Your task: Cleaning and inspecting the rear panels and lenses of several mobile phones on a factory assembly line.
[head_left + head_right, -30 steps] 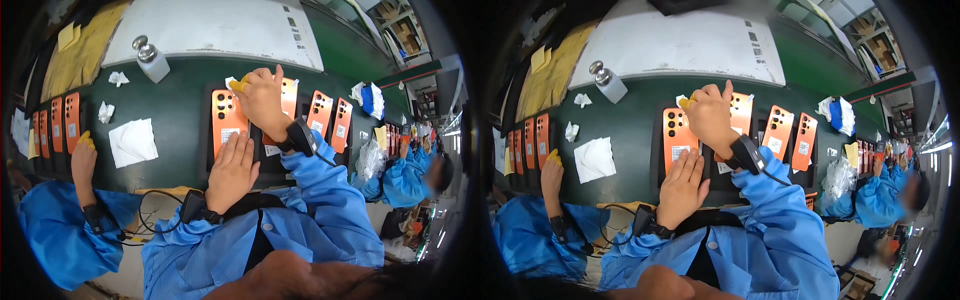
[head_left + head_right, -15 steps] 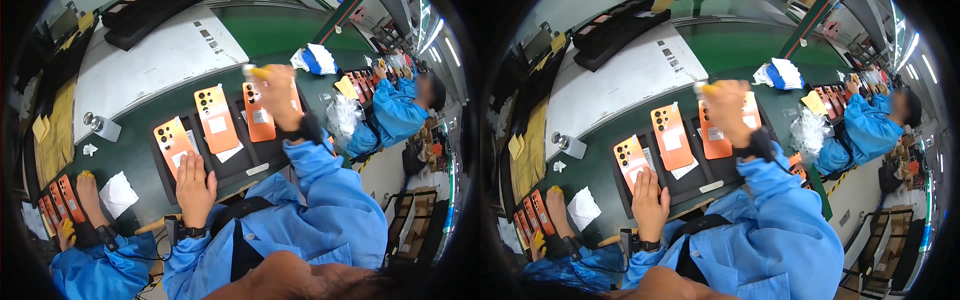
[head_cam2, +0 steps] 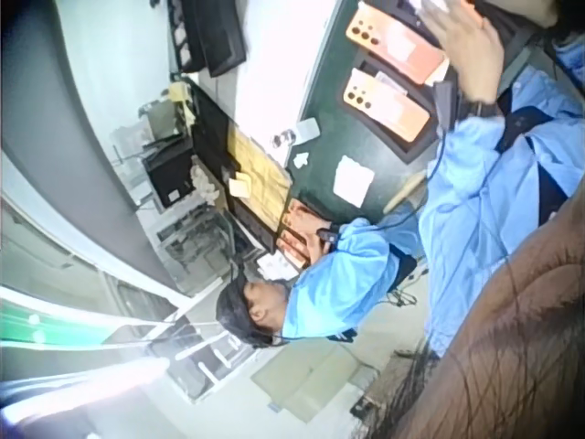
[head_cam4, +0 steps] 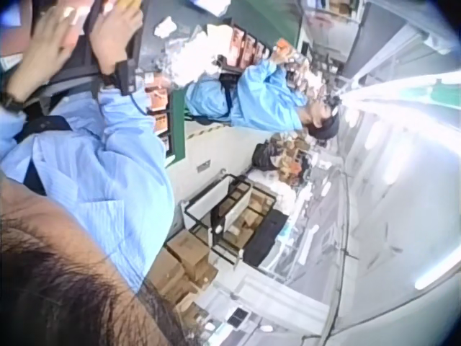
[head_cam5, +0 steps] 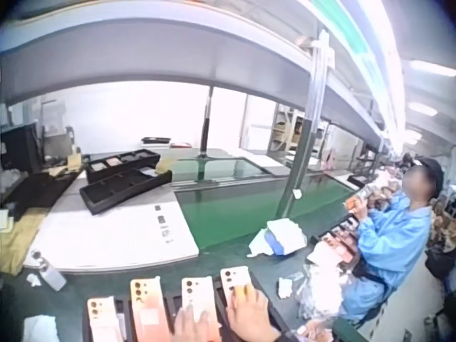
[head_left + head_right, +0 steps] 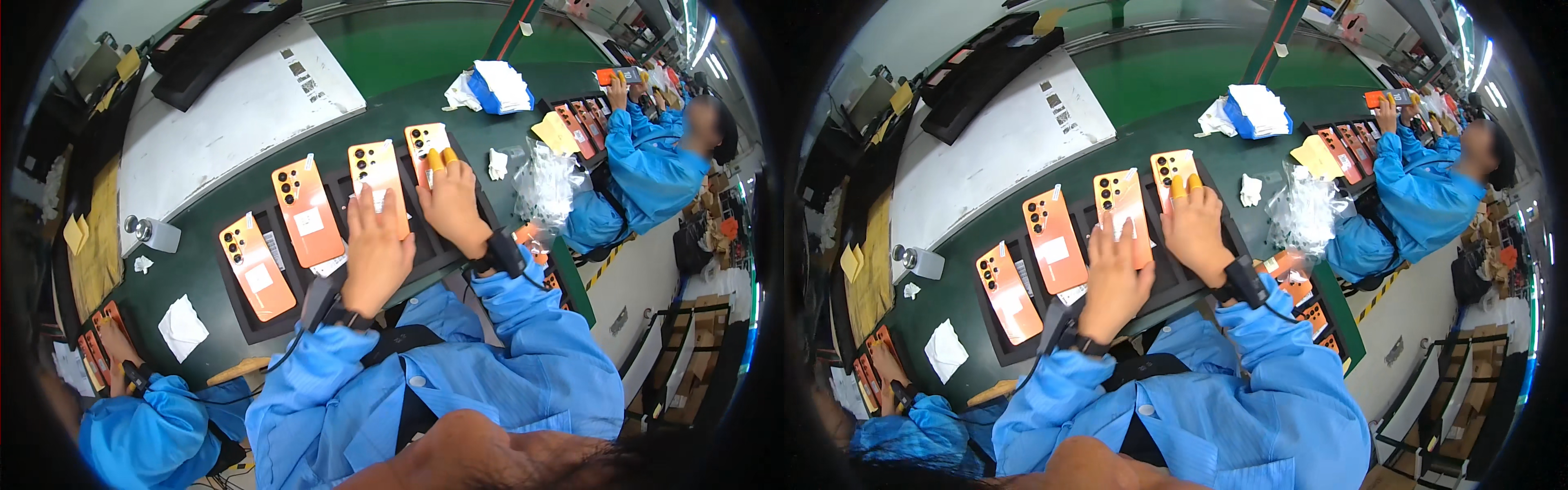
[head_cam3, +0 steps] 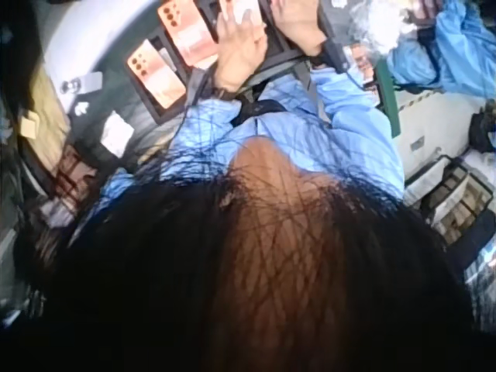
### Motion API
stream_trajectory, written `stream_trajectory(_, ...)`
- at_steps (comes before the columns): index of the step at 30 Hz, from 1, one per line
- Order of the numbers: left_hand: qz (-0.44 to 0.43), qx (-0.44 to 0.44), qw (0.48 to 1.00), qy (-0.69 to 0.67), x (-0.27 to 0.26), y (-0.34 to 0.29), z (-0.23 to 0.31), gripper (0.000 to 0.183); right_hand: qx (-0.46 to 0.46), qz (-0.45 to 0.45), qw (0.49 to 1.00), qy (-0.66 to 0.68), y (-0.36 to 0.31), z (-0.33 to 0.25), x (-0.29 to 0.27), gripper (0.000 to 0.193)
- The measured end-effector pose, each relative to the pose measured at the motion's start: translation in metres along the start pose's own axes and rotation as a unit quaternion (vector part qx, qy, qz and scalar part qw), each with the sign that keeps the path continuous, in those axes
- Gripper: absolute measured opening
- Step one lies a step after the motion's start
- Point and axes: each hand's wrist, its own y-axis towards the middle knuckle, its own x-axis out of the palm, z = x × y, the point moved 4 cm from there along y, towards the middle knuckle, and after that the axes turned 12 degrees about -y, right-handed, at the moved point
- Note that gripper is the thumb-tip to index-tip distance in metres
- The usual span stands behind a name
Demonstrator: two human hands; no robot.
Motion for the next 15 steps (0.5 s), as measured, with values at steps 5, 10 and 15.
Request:
stream_trajectory(5,0.028,-0.028,0.992,0.121,0.034,0.018,0.000,0.077,0.003,-0.120,0.992,0.026,0.014,0.000,-0.002,0.056)
stream_trajectory(10,0.008,-0.090,0.991,0.102,0.030,0.032,0.001,0.087,-0.004,-0.299,0.954,0.028,0.029,0.003,-0.001,0.050)
stream_trajectory(15,0.088,-0.182,0.900,-0.388,0.006,0.029,-0.036,0.089,0.044,-0.148,0.979,0.132,0.025,0.024,-0.008,0.031)
